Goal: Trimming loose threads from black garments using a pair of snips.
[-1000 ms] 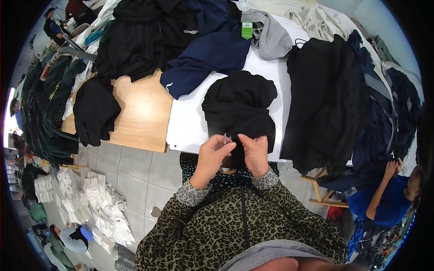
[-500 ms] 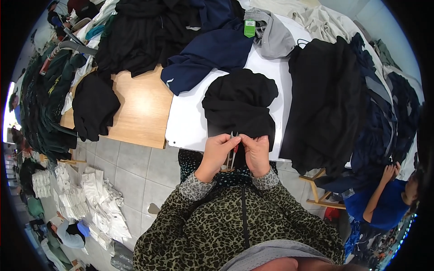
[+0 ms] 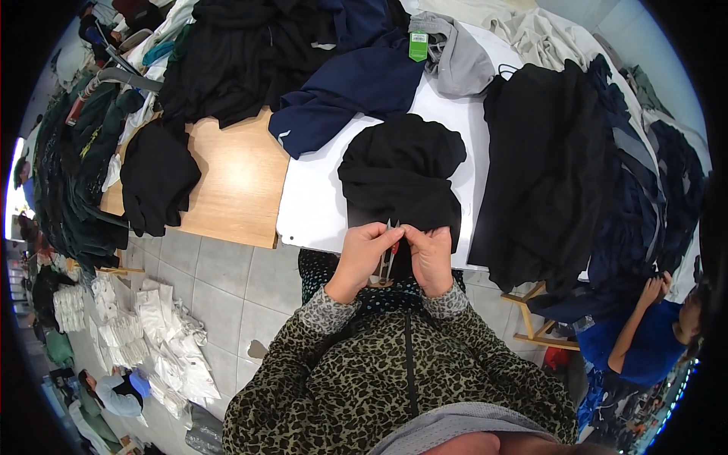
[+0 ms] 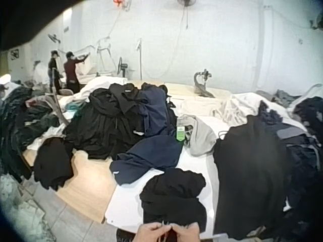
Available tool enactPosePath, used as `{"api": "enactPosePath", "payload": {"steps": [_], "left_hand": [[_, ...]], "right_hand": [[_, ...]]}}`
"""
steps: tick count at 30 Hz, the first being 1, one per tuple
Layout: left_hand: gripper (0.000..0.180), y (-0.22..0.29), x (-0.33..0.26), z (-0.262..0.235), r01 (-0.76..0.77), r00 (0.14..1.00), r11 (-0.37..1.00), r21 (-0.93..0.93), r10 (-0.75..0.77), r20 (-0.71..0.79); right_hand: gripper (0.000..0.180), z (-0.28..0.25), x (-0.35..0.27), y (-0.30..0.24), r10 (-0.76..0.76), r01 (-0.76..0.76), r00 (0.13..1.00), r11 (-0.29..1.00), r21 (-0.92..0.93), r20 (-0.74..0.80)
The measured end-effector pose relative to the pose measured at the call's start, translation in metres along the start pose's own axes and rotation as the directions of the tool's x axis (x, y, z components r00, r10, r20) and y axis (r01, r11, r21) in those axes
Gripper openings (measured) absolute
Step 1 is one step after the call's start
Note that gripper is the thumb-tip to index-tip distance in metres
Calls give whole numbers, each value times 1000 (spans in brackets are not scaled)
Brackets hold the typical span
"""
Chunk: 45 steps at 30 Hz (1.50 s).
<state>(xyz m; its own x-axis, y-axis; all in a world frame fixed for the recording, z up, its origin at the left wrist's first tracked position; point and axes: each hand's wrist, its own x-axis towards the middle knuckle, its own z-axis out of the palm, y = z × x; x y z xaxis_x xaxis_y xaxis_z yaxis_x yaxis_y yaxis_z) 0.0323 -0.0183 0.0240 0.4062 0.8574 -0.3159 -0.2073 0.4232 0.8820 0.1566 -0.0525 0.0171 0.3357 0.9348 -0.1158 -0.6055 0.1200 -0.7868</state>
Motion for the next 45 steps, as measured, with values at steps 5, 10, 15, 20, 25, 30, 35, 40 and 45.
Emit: {"api": "enactPosePath", "payload": {"steps": [5,10,15,20,25,30,35,40,45], "left_hand": [[25,0,-1,-1,-8,1000,999,33,8,-3],[26,-2,1,-3,-11,1000,998,57,11,3],[27,-2,2,-3,-7,1000,998,55,7,-6],[26,0,1,0,-32,999,999,35,33,-26],[27,-2,1,-3,-33,999,997,64,32,19],[27,0,2,-3,-8,1000,999,46,7,19],[25,0,2,-3,6,1000,1000,18,-6,20],[25,-1,2,-3,17,1000,1000,7,-17,14],[24,-2,4,-5,7,1000,1000,26,-8,28]], "right_hand": [[50,3,-2,-2,7,-7,1000,1000,6,-16],[50,3,-1,-1,-1,1,1000,1000,-1,-11],[51,1,-1,0,-10,10,1000,1000,-13,-8],[50,2,-1,-3,21,-21,1000,1000,3,-16],[50,3,-1,-1,4,-4,1000,1000,2,-30],[50,2,-1,-2,9,-9,1000,1000,-5,-27],[51,4,-2,-4,17,-17,1000,1000,1,-4],[51,1,-2,-3,23,-24,1000,1000,3,3],[50,1,-2,-3,18,-18,1000,1000,-5,-21]]}}
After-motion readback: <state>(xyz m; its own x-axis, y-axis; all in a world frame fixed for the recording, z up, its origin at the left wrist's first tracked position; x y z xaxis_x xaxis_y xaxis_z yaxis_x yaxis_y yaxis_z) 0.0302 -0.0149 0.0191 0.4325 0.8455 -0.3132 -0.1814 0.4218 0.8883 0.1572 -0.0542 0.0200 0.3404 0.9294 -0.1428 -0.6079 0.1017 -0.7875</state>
